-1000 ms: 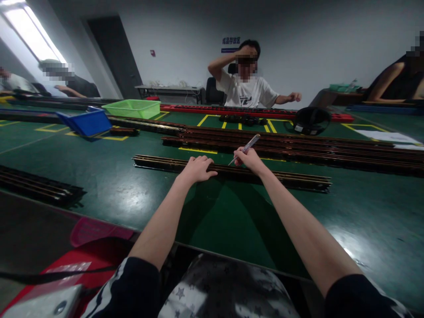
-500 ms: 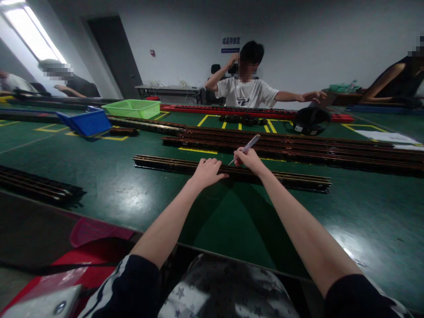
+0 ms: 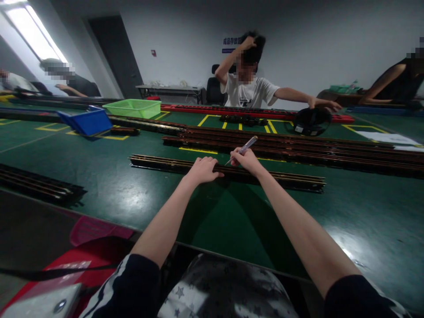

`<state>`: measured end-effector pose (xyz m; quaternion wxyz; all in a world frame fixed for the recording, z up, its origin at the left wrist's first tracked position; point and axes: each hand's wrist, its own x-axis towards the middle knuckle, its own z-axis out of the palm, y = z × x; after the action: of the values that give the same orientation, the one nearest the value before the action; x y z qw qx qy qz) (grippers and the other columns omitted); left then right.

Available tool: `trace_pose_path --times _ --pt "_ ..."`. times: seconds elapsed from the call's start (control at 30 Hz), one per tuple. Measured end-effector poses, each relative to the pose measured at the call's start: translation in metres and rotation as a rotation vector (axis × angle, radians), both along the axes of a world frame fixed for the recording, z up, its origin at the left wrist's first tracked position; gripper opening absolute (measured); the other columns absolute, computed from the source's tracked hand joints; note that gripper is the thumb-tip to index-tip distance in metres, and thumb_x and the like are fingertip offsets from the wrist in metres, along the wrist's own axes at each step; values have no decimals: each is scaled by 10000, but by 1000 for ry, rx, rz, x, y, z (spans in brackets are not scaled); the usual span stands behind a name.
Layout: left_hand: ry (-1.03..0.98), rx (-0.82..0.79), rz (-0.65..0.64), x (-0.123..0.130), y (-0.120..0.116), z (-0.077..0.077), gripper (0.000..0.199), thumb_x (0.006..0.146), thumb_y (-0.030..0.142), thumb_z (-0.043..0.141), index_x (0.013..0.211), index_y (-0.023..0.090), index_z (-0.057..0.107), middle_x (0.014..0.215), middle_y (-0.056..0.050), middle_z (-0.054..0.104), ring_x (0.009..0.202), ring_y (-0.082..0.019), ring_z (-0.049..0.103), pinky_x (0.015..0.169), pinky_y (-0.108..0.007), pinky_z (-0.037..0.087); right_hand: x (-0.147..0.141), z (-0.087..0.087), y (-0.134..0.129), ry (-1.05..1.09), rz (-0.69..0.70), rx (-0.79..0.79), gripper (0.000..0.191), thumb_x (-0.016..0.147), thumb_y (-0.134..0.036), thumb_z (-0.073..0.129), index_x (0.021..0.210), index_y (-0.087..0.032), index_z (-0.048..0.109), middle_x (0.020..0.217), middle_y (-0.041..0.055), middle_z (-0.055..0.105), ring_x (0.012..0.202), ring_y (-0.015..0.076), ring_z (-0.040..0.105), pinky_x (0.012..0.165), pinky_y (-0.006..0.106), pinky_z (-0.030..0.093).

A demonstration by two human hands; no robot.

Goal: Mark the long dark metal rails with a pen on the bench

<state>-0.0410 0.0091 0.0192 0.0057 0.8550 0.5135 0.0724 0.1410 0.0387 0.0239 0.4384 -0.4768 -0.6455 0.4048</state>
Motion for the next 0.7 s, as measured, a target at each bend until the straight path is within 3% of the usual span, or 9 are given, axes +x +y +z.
trace_pose_path --times 0.7 --pt "32 -43 58 -16 4 6 520 841 554 504 1158 149 580 1198 -137 622 1123 -306 545 945 -460 368 7 -6 6 46 34 -38 248 850 -126 545 603 -148 549 509 11 604 471 97 583 509 195 509"
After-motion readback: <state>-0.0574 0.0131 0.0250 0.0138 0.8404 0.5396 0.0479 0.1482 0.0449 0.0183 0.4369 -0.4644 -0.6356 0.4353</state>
